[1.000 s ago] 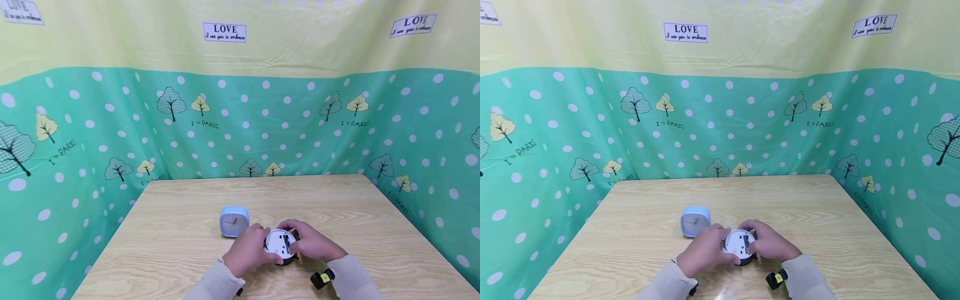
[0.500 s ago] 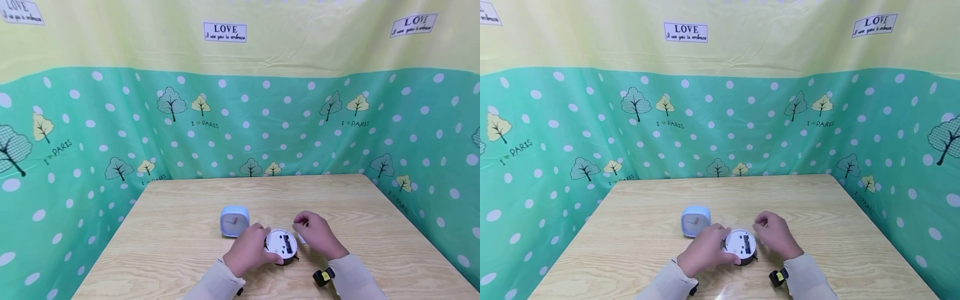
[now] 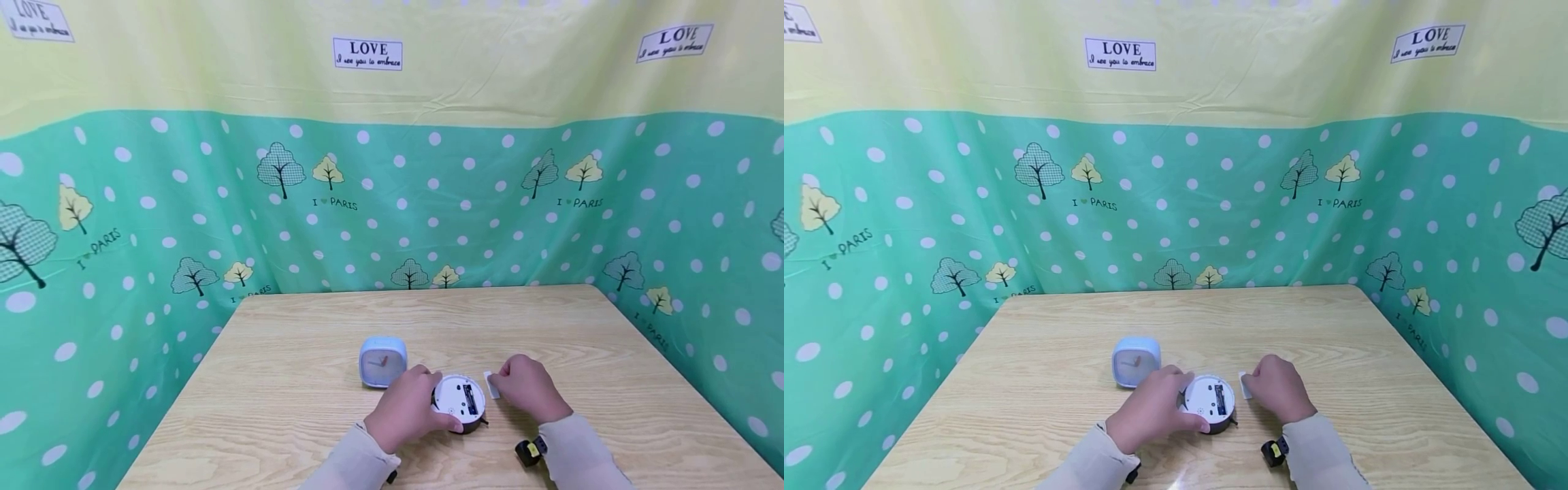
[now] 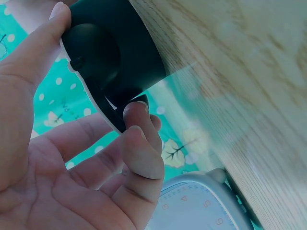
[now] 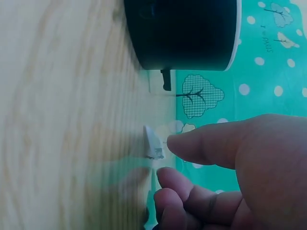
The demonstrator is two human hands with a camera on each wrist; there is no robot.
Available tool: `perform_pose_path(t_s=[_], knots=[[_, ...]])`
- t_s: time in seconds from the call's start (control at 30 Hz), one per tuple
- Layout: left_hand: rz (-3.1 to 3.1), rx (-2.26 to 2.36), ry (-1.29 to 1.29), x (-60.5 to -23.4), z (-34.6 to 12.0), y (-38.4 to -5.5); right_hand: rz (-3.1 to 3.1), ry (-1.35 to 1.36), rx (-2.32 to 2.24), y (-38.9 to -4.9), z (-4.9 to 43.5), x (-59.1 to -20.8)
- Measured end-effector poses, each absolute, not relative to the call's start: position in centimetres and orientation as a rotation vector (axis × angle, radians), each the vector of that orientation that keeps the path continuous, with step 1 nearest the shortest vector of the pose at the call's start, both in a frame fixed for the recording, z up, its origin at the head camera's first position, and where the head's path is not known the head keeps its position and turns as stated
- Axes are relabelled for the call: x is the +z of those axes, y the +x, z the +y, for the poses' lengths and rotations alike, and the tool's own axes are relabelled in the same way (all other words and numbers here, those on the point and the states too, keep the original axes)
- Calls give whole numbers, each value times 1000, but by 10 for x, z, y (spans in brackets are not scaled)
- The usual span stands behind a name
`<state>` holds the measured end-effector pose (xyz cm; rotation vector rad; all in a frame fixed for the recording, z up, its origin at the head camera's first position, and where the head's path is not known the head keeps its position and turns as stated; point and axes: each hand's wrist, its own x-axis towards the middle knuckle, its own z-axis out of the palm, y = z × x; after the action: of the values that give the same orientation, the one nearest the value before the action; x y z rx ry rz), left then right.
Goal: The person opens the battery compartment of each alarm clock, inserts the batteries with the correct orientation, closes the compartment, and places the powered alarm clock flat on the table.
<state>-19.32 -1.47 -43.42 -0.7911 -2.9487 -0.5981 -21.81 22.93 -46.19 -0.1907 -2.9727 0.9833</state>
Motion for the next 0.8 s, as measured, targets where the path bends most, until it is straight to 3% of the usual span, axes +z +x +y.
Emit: perform_pose_path(t_s=[0.8], knots=[[-2990,-614,-763,-438,-14,-196,-3012,-147,937,-214,228,-460]])
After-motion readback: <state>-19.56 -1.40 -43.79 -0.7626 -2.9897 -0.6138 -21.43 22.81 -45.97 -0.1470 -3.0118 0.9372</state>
